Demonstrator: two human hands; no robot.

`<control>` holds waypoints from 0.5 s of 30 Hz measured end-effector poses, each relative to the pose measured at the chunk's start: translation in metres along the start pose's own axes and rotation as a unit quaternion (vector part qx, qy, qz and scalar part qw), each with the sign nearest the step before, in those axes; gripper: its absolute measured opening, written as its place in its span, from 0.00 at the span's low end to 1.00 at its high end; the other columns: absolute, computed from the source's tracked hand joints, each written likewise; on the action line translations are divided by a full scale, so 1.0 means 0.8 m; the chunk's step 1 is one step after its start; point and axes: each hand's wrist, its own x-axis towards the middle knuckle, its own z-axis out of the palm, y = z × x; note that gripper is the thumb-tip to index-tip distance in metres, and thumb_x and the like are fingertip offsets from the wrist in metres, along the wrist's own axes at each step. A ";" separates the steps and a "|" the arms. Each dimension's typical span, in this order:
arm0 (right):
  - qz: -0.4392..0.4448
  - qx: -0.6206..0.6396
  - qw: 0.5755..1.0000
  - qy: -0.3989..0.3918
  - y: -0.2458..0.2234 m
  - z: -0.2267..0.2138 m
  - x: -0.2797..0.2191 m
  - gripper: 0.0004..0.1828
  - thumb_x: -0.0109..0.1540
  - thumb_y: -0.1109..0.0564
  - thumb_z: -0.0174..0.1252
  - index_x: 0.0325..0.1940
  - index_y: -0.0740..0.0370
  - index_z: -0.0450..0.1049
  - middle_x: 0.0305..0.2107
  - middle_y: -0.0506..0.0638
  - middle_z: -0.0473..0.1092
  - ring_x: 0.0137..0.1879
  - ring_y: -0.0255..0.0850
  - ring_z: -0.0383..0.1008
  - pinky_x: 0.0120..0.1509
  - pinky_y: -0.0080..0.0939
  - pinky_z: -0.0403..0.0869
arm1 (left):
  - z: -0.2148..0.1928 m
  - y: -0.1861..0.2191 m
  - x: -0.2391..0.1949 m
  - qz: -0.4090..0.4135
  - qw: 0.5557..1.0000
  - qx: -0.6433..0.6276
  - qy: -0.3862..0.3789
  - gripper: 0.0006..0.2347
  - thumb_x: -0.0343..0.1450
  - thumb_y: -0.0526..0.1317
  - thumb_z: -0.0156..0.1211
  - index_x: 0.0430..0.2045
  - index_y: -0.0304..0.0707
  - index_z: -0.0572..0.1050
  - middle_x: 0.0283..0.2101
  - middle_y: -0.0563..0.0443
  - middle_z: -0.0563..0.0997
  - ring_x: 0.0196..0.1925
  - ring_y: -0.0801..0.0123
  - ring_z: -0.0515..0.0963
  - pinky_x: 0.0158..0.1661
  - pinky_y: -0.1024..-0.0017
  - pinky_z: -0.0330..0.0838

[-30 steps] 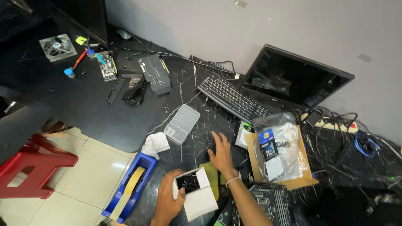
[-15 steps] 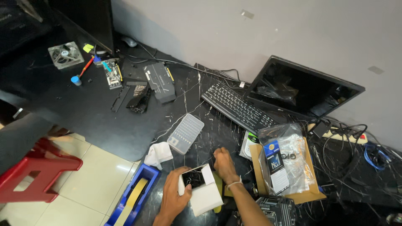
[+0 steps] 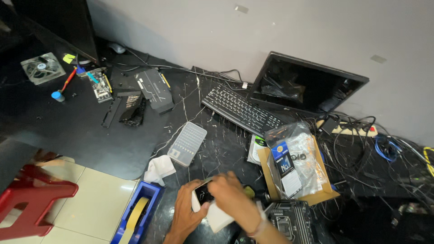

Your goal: The person organizes computer components on a cluttered desk, handling a motherboard, a small white box, and a black box. They use a tissue to wipe their hands and then pick up a syringe and a screwdriver from a lower area before returning to the desk to open a cardboard box containing a Gigabyte motherboard.

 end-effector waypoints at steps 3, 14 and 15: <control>0.006 0.001 0.999 -0.046 -0.025 0.006 0.013 0.09 0.52 0.65 0.70 0.33 0.57 0.80 0.31 0.54 0.78 0.45 0.54 0.77 0.62 0.59 0.66 | -0.006 -0.013 -0.014 -0.105 0.993 -0.038 -0.026 0.33 0.67 0.62 0.66 0.63 0.43 0.72 0.63 0.48 0.82 0.65 0.60 0.80 0.64 0.60 0.70; 0.007 0.358 0.926 0.115 -0.044 -0.087 -0.048 0.12 0.67 0.60 0.56 0.49 0.62 0.84 0.49 0.51 0.82 0.57 0.46 0.81 0.68 0.47 0.74 | -0.034 0.046 0.004 -0.073 0.986 -0.127 0.077 0.23 0.63 0.39 0.80 0.51 0.37 0.76 0.62 0.42 0.84 0.66 0.60 0.83 0.68 0.63 0.74; 0.015 0.405 0.900 0.160 -0.043 -0.091 -0.053 0.07 0.67 0.60 0.62 0.45 0.58 0.85 0.44 0.47 0.84 0.52 0.42 0.83 0.61 0.42 0.79 | -0.031 0.049 0.006 -0.057 0.987 -0.126 0.081 0.23 0.64 0.39 0.79 0.52 0.36 0.76 0.61 0.42 0.85 0.66 0.60 0.83 0.68 0.63 0.74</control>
